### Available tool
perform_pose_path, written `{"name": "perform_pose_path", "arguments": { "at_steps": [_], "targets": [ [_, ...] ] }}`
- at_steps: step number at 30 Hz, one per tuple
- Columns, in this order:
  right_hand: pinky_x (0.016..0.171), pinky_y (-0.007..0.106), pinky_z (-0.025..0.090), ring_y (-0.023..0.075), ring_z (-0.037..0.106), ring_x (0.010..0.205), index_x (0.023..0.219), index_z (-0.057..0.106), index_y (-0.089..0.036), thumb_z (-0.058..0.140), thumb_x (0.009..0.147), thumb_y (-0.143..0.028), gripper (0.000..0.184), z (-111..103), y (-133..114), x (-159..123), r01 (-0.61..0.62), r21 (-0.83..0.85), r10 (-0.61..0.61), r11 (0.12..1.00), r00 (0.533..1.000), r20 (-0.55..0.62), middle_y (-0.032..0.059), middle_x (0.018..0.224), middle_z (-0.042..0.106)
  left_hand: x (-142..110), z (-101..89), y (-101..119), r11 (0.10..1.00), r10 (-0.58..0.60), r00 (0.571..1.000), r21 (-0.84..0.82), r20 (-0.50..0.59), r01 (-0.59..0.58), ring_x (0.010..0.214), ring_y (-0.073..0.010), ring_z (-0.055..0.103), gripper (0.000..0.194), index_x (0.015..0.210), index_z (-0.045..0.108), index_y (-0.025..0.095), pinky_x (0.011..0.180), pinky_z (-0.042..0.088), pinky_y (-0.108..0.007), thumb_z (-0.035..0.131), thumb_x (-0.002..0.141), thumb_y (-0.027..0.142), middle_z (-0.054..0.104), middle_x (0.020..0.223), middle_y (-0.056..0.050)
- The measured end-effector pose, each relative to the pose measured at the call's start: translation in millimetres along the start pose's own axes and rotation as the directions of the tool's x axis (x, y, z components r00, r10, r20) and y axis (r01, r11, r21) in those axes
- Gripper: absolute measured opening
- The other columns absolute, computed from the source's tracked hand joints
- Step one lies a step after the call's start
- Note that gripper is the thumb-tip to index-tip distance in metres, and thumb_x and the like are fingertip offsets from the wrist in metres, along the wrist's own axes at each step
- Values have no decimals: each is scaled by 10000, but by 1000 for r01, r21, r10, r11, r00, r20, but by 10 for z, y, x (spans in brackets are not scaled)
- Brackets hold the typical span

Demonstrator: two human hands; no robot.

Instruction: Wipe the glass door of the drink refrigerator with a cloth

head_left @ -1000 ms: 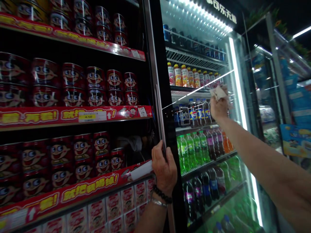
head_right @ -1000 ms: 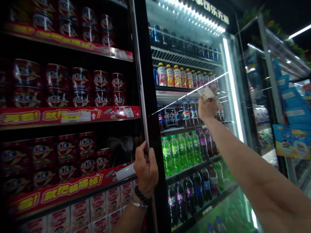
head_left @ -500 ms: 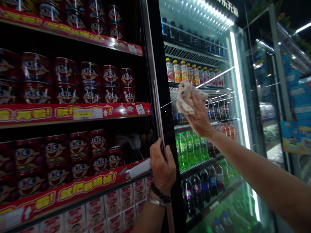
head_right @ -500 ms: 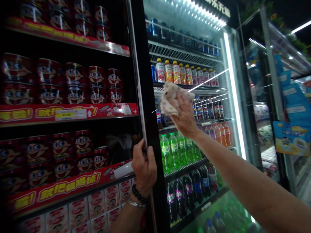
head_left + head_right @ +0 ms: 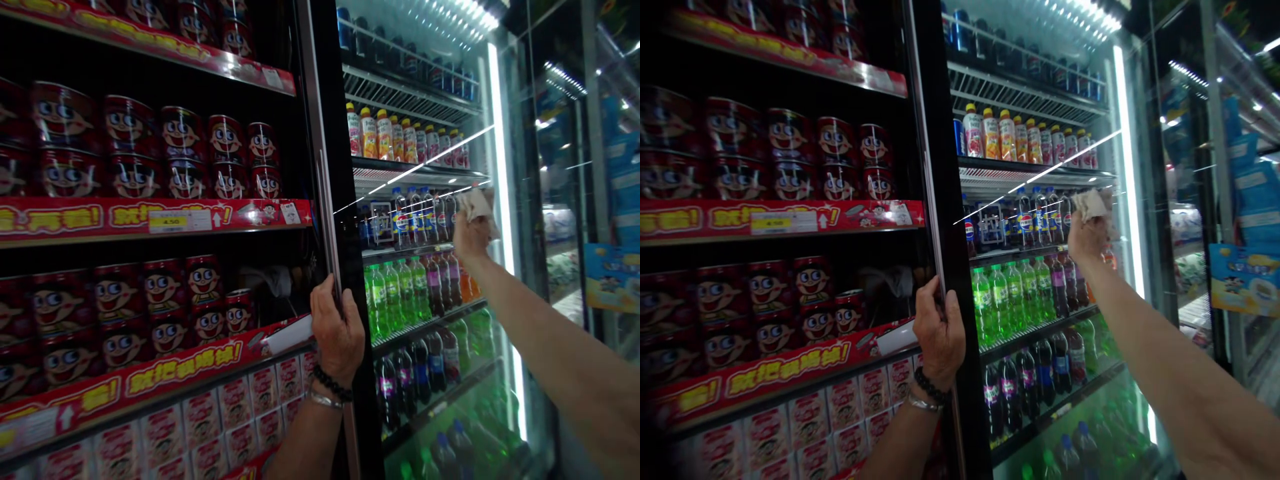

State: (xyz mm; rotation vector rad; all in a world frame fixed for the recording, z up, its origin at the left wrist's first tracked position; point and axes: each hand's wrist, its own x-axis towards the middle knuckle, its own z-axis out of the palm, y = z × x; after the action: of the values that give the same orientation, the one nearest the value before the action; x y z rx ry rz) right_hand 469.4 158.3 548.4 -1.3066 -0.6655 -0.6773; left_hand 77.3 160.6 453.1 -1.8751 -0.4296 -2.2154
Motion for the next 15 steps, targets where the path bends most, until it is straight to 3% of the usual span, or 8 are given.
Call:
{"name": "perform_pose_path", "arguments": {
  "at_steps": [2,4,8,10,12,13,15],
  "targets": [
    [1377,652,259,337,352,1630,1647,454,-207,400,1086,-477,625,31,-408,-264,155,42,-157,987,987,35,159,1708,461,1,5,2,1000,7,1000,3,-4,-7,1173,-226,659,368,1436,587,160,1064,543,-380,568,1091,287,682,1240,-121],
    [1404,655,213,331,281,1677,1659,429,-246,449,1089,-509,628,-12,-894,-666,367,105,-375,924,924,75,123,1740,423,-3,6,3,1000,9,1000,6,-6,-9,1179,-231,655,370,1439,585,160,1073,540,-387,564,1092,287,681,1245,-126],
    [1399,712,166,371,117,1738,1730,306,-320,449,1111,-551,676,-227,-1665,-1586,715,159,-732,681,658,177,103,1862,159,-17,-2,-4,1000,14,1000,13,4,-14,1176,-236,660,368,1442,578,162,1052,538,-380,541,1099,288,684,1237,-130],
    [1403,716,136,376,80,1746,1749,261,-362,458,1108,-547,695,-318,-1793,-1871,806,179,-821,564,525,223,74,1885,35,-18,-9,-9,1000,17,1000,3,10,-17,1190,-245,666,361,1436,578,163,1033,541,-378,513,1101,281,685,1244,-140],
    [1410,696,146,364,88,1748,1756,239,-393,458,1105,-547,704,-361,-1746,-1950,842,203,-857,500,449,253,42,1889,8,-11,-16,-7,1000,9,1000,-15,19,-8,1194,-247,669,347,1419,585,166,1028,543,-379,509,1100,280,686,1248,-141],
    [1412,689,154,356,96,1748,1757,235,-401,453,1106,-545,701,-365,-1672,-1916,841,206,-857,500,445,259,30,1889,19,-6,-19,-4,1000,2,1000,-22,22,-1,1198,-244,668,345,1415,587,166,1040,543,-382,518,1099,284,687,1254,-139],
    [1413,689,158,347,105,1748,1752,254,-401,434,1113,-534,678,-343,-1451,-1731,812,192,-826,551,499,261,17,1888,50,6,-22,7,1000,-11,1000,-20,23,12,1194,-236,664,352,1417,592,164,1064,541,-390,547,1098,305,690,1262,-132]
  ]
}}
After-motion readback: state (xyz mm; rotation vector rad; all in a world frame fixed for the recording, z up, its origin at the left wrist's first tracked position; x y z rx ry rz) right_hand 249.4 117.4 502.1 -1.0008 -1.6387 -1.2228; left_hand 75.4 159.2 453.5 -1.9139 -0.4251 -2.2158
